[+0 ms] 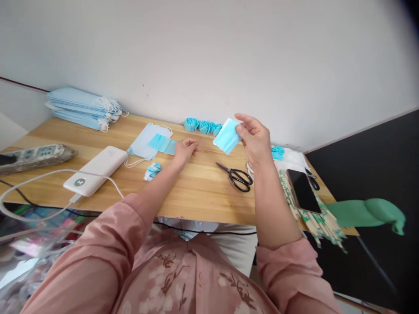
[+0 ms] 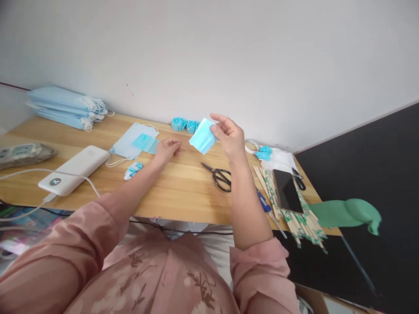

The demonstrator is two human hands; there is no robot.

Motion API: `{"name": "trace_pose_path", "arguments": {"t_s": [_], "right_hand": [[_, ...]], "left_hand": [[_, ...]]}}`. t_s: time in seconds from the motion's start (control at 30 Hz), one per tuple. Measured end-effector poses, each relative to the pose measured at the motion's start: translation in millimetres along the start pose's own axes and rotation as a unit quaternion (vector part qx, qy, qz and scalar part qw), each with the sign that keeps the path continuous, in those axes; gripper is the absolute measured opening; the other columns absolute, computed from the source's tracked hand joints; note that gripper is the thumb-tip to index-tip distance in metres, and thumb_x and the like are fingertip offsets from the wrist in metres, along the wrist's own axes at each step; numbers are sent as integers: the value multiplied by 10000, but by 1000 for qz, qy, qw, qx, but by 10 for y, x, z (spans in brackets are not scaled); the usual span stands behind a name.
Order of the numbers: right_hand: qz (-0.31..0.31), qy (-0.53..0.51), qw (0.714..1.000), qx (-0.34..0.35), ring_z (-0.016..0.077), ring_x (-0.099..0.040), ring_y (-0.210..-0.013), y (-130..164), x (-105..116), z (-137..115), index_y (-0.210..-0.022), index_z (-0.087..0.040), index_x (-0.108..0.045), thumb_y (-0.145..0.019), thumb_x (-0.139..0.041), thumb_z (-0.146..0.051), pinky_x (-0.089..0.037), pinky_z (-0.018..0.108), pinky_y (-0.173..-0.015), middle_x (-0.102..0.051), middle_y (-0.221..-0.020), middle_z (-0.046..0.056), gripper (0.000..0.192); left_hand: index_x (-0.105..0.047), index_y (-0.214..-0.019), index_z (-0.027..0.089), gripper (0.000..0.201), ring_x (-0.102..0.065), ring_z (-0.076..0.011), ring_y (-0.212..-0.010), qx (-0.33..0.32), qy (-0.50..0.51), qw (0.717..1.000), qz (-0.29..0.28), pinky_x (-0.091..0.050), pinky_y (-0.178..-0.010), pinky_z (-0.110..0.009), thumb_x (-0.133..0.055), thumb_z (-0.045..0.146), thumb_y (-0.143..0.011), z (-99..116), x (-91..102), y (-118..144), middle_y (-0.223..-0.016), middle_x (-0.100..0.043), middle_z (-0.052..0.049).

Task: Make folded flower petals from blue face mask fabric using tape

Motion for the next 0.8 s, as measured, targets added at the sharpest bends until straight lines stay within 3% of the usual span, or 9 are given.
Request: {"name": "trace_pose_path", "arguments": {"t_s": [0.17,0.33,0.43,0.53,0.63,0.7,0.8], "right_hand": [[-50,-77,981,-173,145,-614,-663,206,-261,424,-1072,-190,-696,-728,-778,-425,-532,298,-675,-664,-737,6,425],[-63,-129,976,-163,171,-678,-840,278,-458,551,-1209,-212,-643,-790,-713,-448,-563,337,-814,-737,-1020,54,486],[-76,2,988,-132,205,-695,-926,273,-496,588,-1230,-203,-645,-878,-607,-396,-553,396,-881,-747,-1081,78,403],[-75,154,979,-109,274,-649,-1112,249,-507,641,-1085,-160,-721,-802,-676,-234,-442,475,-1053,-736,-1145,123,296],[-67,207,974,-67,295,-571,-1258,155,-544,606,-1079,-154,-728,-799,-633,-175,-336,473,-1143,-678,-1285,139,296],[-77,260,962,-28,278,-610,-1204,53,-624,537,-1118,-170,-715,-849,-556,-208,-395,449,-1088,-694,-1261,121,315],[-132,307,943,-1,249,-672,-998,-96,-862,469,-1036,-196,-720,-852,-520,-261,-491,390,-896,-750,-1088,76,279]], "left_hand": [[-579,-711,170,155,-479,-73,-455,-1,42,999,25,-395,-528,-228,-689,278,-729,8,48,13,-558,-574,44],[-579,-741,165,99,-483,-73,-453,-5,72,996,50,-401,-514,-212,-646,234,-765,17,72,15,-557,-559,51],[-571,-728,161,90,-477,-70,-450,-3,75,995,66,-395,-509,-203,-613,206,-794,39,84,8,-562,-554,48],[-577,-754,159,62,-455,-66,-451,-16,51,996,74,-372,-508,-194,-586,174,-813,79,69,22,-555,-539,54],[-613,-805,161,55,-450,-76,-480,-98,-17,994,47,-347,-525,-194,-574,185,-835,192,-11,107,-543,-516,58],[-651,-859,165,133,-508,-97,-552,-190,-73,979,-3,-370,-575,-210,-558,260,-874,308,-105,223,-619,-579,28],[-685,-847,166,255,-549,-133,-630,-311,-189,930,-54,-377,-638,-248,-514,340,-922,465,-220,425,-688,-634,-20]]}}
Point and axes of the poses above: each hand's wrist, its own y-axis away from the middle knuckle, its own x-axis out of the back of the hand, z = x × y, the point moved 5 cm from there along -y, towards the middle knuckle
